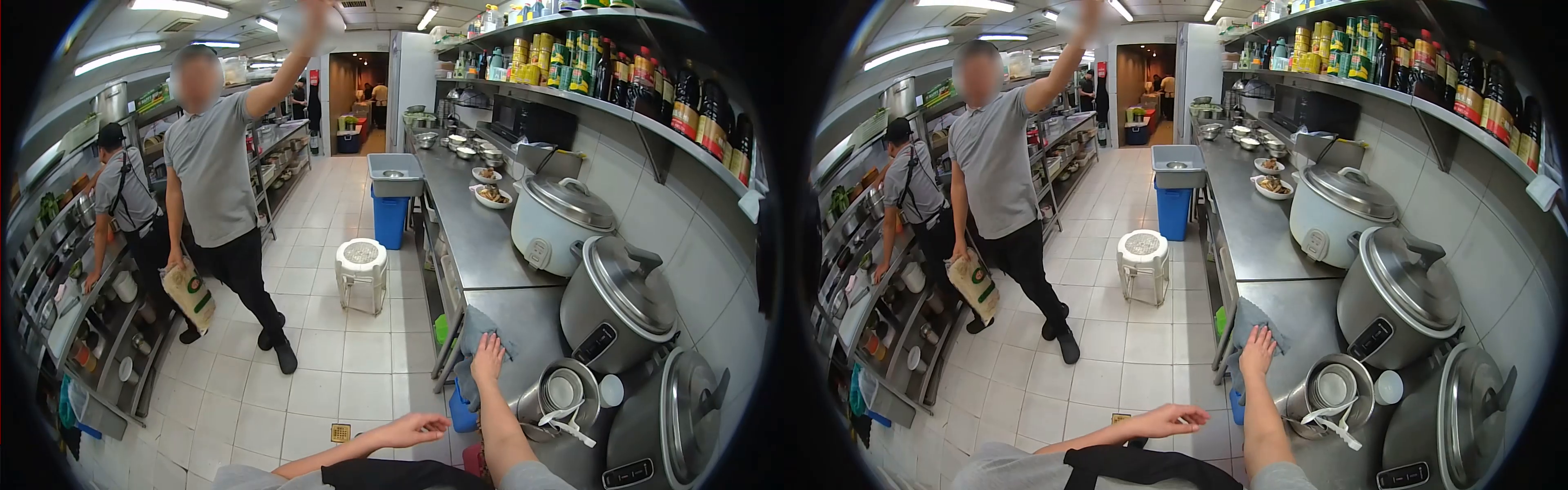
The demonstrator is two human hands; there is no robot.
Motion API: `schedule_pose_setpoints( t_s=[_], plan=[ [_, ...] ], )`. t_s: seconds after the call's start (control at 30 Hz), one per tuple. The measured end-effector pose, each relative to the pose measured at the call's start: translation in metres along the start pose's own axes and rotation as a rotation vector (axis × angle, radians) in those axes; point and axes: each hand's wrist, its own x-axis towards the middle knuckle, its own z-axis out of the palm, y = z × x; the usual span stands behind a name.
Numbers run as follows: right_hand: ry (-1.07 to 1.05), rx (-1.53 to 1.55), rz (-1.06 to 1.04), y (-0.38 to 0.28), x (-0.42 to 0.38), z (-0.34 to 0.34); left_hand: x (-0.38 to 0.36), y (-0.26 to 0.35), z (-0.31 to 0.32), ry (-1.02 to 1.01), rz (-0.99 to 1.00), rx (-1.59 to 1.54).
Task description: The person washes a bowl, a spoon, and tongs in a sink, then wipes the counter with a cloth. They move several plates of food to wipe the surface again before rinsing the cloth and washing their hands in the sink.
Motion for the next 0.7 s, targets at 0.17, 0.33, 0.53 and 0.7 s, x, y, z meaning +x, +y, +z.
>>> schedule_pose_setpoints(
  t_s=[0.17,0.33,0.53,0.7],
  plan=[
    [0.005,0.005,-0.019,-0.001,-0.009,-0.006,-0.016,-0.138,-0.001,0.026,-0.286,0.269],
    [-0.038,0.087,-0.041,-0.003,-0.015,-0.02,-0.193,-0.31,-0.023,0.208,-0.837,0.643],
    [-0.072,0.038,-0.047,-0.002,-0.01,-0.012,-0.39,-0.289,0.005,0.833,-1.579,0.365],
    [-0.187,0.032,0.024,-0.006,0.017,-0.029,-0.416,-0.28,0.044,0.974,-1.543,0.078]
  ],
)
